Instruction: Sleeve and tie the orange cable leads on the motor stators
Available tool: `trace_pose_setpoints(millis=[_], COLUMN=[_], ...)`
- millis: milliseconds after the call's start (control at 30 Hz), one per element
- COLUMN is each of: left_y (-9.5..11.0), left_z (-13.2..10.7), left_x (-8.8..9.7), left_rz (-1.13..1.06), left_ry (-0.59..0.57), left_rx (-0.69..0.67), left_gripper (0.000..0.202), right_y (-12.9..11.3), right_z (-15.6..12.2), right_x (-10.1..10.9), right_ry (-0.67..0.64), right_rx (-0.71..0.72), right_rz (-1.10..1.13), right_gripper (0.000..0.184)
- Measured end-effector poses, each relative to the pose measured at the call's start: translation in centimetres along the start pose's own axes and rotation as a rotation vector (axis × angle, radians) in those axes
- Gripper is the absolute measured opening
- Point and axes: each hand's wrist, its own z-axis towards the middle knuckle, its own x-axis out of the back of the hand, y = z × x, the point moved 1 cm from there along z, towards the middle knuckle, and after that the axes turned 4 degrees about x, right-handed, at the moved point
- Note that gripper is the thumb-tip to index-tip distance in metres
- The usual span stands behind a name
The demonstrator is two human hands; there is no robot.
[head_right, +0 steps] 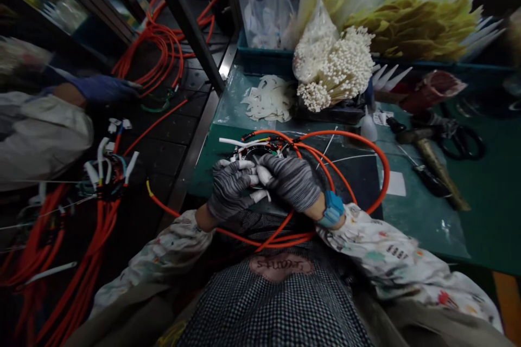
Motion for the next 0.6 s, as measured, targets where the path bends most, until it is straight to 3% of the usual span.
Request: trace_pose_setpoints(millis=[67,167,233,433,600], left_y=[0.1,0.2,0.1,-0.3,-0.3], left_z=[0.1,0.1,0.0,-0.4,-0.4], left_x=[-0.1,-0.2,-0.3,-0.8,-1.1], left_rz=[0.002,0.008,0.000,0.003,0.011], left_ry=[0.062,0.092,0.072,-0.025,-0.002], left_rx=[0.008,0.013,0.009,0.041,0.056], left_gripper=[0.019,0.020,0.021,0.024,0.020], right_y=[-0.1,0.1,0.3,0.9,1.4], right_z=[0.7,1.0,0.8,-0.4,-1.3], right_x=[0.6,1.6,2.0,1.4,0.9], right_ry=[0.027,-0.093,-0.156,-0.047,-0.116], right_rx=[-0.070,-0.146,-0.151,-0.108,0.072], right_rz=[0.174,0.420,0.428,0.357,0.406], right_gripper=[0.029,0.028,0.027,0.021,0.017])
